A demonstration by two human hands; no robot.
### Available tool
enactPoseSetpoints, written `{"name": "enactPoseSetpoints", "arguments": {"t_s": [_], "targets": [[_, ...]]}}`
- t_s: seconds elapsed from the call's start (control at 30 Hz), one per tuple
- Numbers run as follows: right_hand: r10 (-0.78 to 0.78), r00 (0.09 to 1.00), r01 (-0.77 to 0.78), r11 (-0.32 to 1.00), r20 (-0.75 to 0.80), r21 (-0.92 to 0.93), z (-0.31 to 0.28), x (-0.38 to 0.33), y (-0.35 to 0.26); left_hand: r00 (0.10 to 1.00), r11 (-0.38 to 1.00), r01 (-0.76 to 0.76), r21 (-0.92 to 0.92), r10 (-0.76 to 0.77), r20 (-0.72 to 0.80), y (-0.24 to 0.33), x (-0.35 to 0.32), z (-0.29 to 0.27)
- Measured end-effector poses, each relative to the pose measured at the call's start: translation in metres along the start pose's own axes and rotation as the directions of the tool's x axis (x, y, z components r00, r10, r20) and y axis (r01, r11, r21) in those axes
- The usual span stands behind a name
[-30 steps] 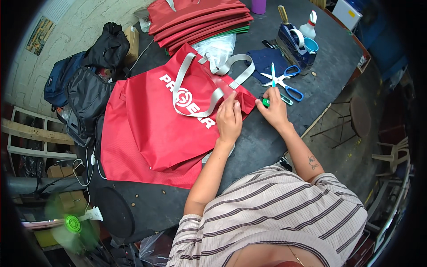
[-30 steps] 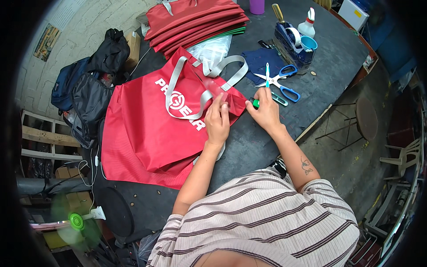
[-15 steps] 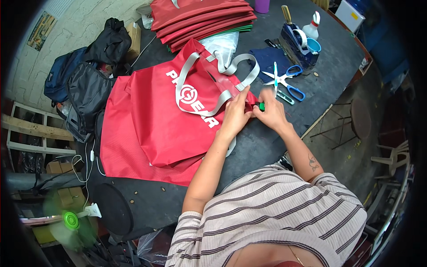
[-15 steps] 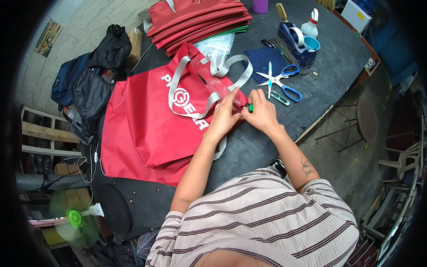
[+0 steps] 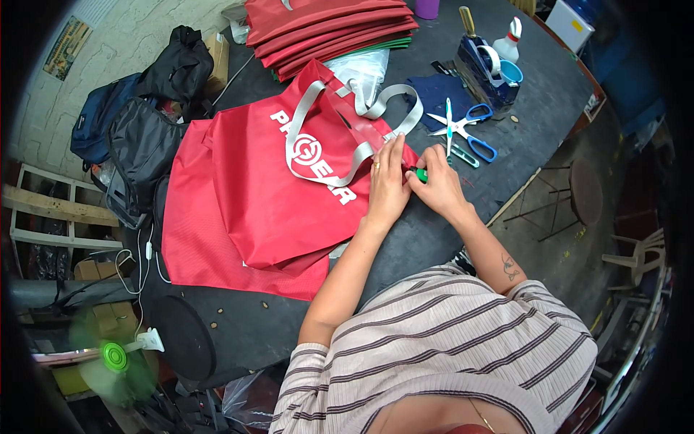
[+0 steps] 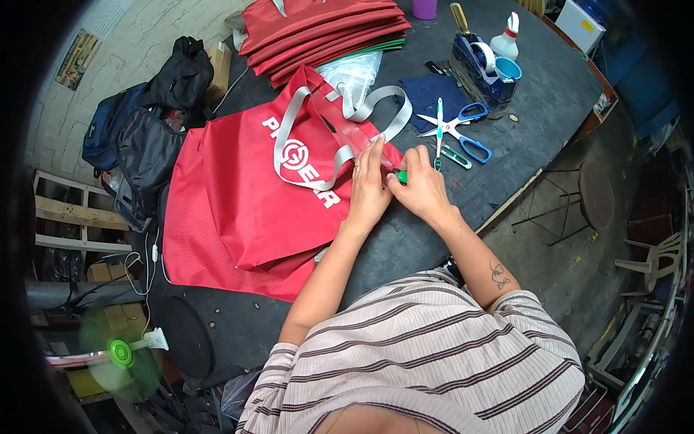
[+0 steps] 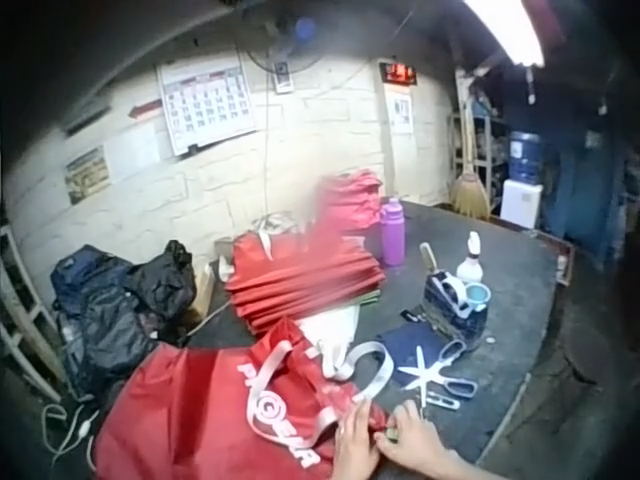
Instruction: Inspecting, marking, and trimming manufactured bags.
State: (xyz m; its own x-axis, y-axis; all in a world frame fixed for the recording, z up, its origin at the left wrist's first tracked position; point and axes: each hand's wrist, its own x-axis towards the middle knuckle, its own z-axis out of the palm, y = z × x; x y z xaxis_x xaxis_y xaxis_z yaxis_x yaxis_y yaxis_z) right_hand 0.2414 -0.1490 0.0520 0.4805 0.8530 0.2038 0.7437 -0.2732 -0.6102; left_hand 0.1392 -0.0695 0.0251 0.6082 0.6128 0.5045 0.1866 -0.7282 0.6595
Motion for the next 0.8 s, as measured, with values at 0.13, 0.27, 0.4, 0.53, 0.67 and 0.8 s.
{"name": "enactPoseSetpoints", "arguments": {"t_s": [0.13, 0.27, 0.4, 0.53, 0.67, 0.8], "targets": [[0.057, 0.997, -0.053, 0.995, 0.043, -0.08, -0.003, -0.002, -0.005, 1.0, 0.999, 0.002, 0.053, -0.002, 0.0, 0.0, -0.007, 0.003], [0.037, 0.999, -0.034, 0.997, 0.035, -0.073, 0.001, -0.003, -0.003, 1.0, 1.0, 0.001, 0.011, -0.001, -0.007, 0.001, -0.008, 0.003], [0.025, 1.0, -0.025, 0.997, 0.008, -0.071, 0.002, -0.003, -0.005, 1.0, 1.0, 0.014, 0.008, -0.014, -0.007, 0.0, -0.009, 0.003], [0.018, 1.0, -0.018, 0.998, 0.007, -0.056, 0.001, -0.002, -0.009, 1.0, 1.0, 0.022, 0.001, -0.022, -0.008, 0.001, -0.009, 0.002], [0.055, 0.998, -0.055, 0.998, 0.023, -0.021, -0.002, -0.003, -0.015, 0.999, 0.999, 0.037, 0.02, -0.037, -0.011, -0.001, -0.01, 0.002], [0.047, 0.999, -0.045, 0.997, 0.019, -0.065, 0.001, -0.003, -0.01, 0.999, 0.999, 0.047, 0.005, -0.047, -0.027, 0.0, -0.01, 0.001]]}}
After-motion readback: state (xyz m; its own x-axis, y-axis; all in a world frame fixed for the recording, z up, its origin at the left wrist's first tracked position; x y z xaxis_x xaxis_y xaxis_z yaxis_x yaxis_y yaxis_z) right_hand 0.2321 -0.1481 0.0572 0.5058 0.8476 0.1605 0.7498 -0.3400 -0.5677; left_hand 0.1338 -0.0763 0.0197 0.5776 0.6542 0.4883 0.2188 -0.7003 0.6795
